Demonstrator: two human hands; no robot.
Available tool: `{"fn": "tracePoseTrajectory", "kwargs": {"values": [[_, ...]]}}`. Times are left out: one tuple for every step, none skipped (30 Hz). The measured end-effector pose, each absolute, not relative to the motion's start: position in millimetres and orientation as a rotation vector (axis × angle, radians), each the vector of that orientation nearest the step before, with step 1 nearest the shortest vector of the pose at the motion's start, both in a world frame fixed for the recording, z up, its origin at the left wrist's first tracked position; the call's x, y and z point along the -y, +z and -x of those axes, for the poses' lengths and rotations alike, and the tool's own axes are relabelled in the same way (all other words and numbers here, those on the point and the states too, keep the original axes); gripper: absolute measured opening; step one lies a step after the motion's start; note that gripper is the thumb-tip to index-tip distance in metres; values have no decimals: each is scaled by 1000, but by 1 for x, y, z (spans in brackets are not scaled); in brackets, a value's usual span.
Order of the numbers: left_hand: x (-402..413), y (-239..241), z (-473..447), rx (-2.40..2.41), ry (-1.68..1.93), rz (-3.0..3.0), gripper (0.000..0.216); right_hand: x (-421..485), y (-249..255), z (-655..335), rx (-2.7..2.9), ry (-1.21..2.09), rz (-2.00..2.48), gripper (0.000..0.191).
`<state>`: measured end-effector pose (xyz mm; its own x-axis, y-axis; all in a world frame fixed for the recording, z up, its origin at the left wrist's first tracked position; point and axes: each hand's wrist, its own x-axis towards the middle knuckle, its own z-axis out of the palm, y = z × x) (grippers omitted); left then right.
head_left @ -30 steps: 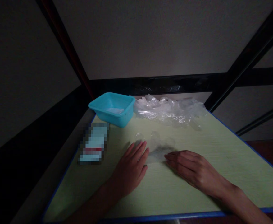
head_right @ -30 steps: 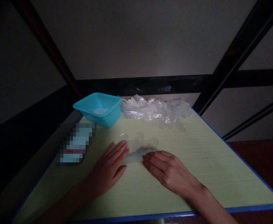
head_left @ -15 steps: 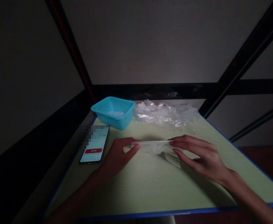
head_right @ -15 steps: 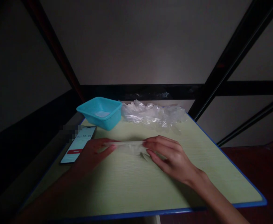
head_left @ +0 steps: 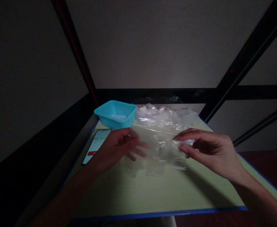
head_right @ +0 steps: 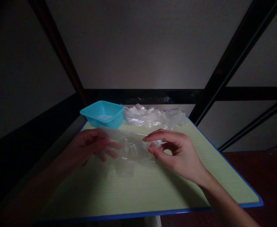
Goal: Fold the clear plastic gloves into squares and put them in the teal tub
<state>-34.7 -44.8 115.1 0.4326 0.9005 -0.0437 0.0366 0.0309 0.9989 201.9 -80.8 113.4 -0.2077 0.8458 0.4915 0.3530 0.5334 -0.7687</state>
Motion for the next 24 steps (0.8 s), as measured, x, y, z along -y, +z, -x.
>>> {"fn": "tracePoseTrajectory", "kwargs": {"values": [[45,115,35,-925,824,-1356,21,80,115,-202,1758,695,1025,9],[44,114,34,-951,827,-1336,20,79,115,-202,1723,759,1051,10],[43,111,34,-984,835,-1323,20,76,114,-202,1690,824,1076,11],[41,107,33,-1017,835,-1312,20,73,111,-202,1659,887,1099,13],[38,101,32,-1042,823,-1300,20,69,107,-202,1631,953,1121,15],[35,95,30,-1060,801,-1286,21,64,101,-203,1607,1022,1141,17],[31,87,29,-1066,763,-1266,22,58,95,-203,1584,1092,1162,19],[27,79,27,-1063,733,-1243,23,53,87,-202,1561,1159,1182,20],[23,71,25,-1072,720,-1223,24,47,79,-202,1541,1215,1204,20],[18,63,23,-1090,713,-1211,25,40,70,-201,1523,1258,1223,20],[14,55,22,-1111,696,-1200,25,35,62,-200,1503,1284,1241,20],[10,48,20,-1134,681,-1188,25,29,54,-200,1488,1304,1260,19],[6,42,19,-1160,675,-1187,23,24,46,-199,1475,1316,1281,18],[2,37,18,-1188,675,-1195,21,20,39,-199,1463,1315,1301,17],[-1,33,18,-1214,682,-1209,19,16,33,-199,1454,1311,1320,16],[-5,30,17,-1238,691,-1227,17,13,28,-199,1449,1306,1332,16],[-7,28,17,-1257,695,-1244,15,11,24,-200,1449,1301,1340,16],[-10,26,17,-1271,692,-1256,13,9,21,-201,1453,1304,1343,17],[-12,26,17,-1277,684,-1260,12,8,18,-201,1460,1307,1342,17],[-15,26,16,-1279,674,-1261,12,8,16,-202,1470,1311,1340,18],[-16,25,15,-1280,665,-1264,11,7,14,-202,1483,1310,1339,18],[-18,25,13,-1282,658,-1270,10,7,12,-202,1498,1302,1340,18],[-20,24,12,-1288,656,-1279,9,7,10,-202,1514,1286,1342,17],[-21,23,10,-1301,660,-1293,7,7,8,-202,1530,1264,1344,17]]}}
